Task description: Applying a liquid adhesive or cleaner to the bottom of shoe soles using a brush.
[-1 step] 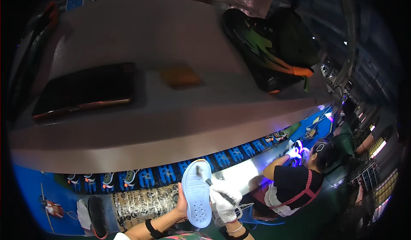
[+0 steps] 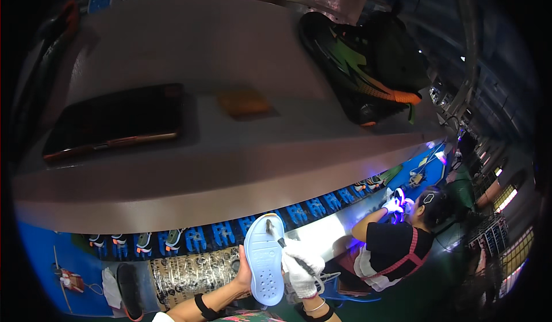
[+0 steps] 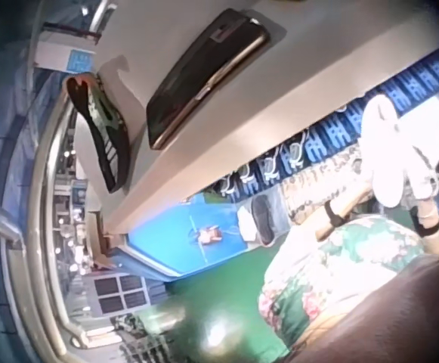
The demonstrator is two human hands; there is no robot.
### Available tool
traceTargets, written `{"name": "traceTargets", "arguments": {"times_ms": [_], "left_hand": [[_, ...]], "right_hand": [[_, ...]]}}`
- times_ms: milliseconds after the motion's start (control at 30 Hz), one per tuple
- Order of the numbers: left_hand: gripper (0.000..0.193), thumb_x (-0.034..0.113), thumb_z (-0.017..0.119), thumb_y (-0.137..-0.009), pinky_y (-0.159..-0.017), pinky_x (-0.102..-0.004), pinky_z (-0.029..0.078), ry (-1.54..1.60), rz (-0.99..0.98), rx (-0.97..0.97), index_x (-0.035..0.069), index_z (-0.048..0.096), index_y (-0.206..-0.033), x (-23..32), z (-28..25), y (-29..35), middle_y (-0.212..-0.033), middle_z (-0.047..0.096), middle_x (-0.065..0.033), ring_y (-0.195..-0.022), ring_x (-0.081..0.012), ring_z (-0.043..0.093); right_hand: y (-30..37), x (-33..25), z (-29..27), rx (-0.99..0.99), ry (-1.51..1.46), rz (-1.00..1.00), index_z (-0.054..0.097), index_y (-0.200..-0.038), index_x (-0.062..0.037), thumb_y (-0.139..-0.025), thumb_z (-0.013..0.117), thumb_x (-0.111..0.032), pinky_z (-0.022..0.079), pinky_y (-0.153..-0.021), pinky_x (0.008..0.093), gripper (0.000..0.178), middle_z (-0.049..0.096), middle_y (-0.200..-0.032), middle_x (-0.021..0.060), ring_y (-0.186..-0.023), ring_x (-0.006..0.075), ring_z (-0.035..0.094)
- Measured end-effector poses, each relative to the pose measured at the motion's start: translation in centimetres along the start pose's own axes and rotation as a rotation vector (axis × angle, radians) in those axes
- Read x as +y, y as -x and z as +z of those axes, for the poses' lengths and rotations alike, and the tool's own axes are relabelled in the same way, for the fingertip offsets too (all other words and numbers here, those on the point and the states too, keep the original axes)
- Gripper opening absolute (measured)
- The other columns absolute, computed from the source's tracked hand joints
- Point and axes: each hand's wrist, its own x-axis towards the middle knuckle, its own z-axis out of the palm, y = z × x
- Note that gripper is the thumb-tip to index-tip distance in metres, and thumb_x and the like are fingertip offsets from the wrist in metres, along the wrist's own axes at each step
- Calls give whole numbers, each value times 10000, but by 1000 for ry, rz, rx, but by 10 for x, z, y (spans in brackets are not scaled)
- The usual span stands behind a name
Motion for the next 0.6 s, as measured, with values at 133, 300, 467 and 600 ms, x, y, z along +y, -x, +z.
{"name": "traceTargets", "arguments": {"times_ms": [133,300,467,600], "left_hand": [[997,823,143,-928,-1137,-469,404,-382,2,701,61,319,-1547,9,50,-25,-1477,498,-158,-1331,-310,519],[998,832,131,-918,-1148,-483,390,-140,9,301,83,314,-1552,11,-2,-7,-1482,484,-169,-1353,-320,493],[1059,880,120,-872,-1013,-477,522,-403,70,785,70,389,-1498,9,35,-31,-1323,592,-187,-1155,-328,638],[1055,882,128,-871,-1009,-477,525,-267,35,726,75,379,-1502,15,19,-19,-1331,587,-183,-1161,-323,635]], "right_hand": [[-4,-21,12,-89,446,-664,777,-934,-30,-760,789,27,569,-796,319,184,761,-941,118,-864,228,733],[3,-1,1,-91,126,-203,762,-890,-15,-761,781,36,565,-729,333,140,751,-887,97,-810,192,716],[-1,-24,13,-193,315,-623,772,-986,-55,-753,798,37,574,-814,343,252,758,-951,128,-873,249,739],[5,-20,9,-188,87,-392,767,-902,-18,-758,807,28,566,-737,308,157,744,-865,103,-791,204,721]]}}
